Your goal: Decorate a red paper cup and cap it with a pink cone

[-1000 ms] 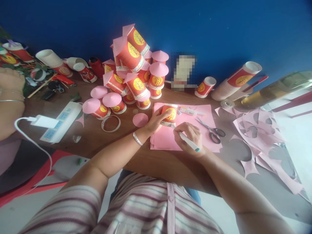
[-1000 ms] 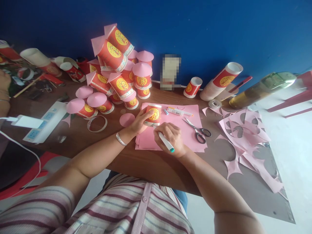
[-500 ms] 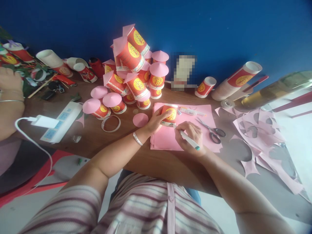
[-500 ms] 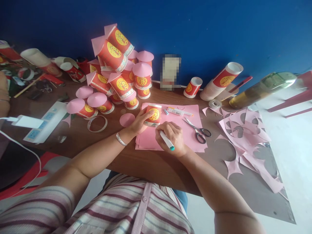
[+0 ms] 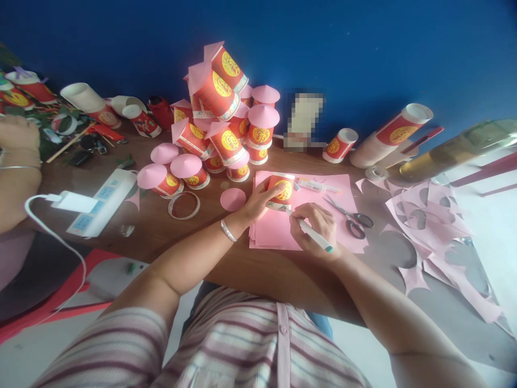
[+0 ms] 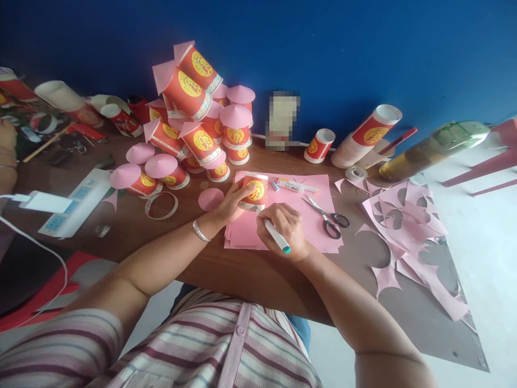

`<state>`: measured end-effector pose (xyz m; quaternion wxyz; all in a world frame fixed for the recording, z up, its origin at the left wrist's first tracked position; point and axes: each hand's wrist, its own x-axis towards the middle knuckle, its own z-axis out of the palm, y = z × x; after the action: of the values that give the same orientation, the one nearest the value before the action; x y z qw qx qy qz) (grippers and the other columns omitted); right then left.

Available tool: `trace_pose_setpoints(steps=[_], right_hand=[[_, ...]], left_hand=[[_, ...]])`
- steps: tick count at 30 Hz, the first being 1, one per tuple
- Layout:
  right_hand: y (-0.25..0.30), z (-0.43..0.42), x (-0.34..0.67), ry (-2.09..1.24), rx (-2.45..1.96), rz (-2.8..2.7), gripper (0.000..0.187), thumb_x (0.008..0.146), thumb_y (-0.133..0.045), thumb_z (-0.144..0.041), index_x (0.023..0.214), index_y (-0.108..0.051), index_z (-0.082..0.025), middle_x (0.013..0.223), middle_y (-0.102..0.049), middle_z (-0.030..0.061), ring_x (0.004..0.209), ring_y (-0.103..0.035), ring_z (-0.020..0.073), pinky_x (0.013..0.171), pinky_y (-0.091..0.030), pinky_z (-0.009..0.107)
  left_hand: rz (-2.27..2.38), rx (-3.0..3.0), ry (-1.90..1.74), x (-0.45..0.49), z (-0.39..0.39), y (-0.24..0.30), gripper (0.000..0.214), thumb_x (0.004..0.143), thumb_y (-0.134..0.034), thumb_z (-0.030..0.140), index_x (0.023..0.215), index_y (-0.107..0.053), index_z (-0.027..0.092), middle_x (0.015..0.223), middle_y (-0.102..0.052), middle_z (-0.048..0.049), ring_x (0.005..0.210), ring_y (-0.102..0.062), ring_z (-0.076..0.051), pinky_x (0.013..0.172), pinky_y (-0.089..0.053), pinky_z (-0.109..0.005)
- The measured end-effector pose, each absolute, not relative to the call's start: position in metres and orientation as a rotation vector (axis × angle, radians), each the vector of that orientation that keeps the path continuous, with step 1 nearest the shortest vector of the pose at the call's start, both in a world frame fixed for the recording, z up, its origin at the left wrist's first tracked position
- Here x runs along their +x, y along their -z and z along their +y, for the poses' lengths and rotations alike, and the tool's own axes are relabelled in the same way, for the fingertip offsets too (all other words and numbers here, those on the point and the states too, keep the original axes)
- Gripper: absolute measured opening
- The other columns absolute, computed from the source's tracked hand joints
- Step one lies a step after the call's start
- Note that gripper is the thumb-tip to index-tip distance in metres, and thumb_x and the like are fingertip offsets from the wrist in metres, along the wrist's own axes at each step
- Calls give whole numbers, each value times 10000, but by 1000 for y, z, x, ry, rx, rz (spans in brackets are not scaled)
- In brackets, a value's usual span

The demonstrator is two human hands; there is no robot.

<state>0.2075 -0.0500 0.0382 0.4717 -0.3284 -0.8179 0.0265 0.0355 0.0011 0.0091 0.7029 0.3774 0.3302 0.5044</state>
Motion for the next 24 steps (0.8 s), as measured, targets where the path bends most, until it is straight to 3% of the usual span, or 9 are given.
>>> trace_pose_setpoints(steps=[24], right_hand=[[-36, -49, 205, -78, -804, -2034, 186, 888, -600, -66, 907, -563, -248, 716, -641, -20, 600, -595, 147, 605, -499, 287]], left_hand=[[804, 922, -1082, 34, 1, -6, 370, 840, -806, 477, 1046, -722, 181, 965, -707, -36, 896, -651, -177, 810, -514, -317]])
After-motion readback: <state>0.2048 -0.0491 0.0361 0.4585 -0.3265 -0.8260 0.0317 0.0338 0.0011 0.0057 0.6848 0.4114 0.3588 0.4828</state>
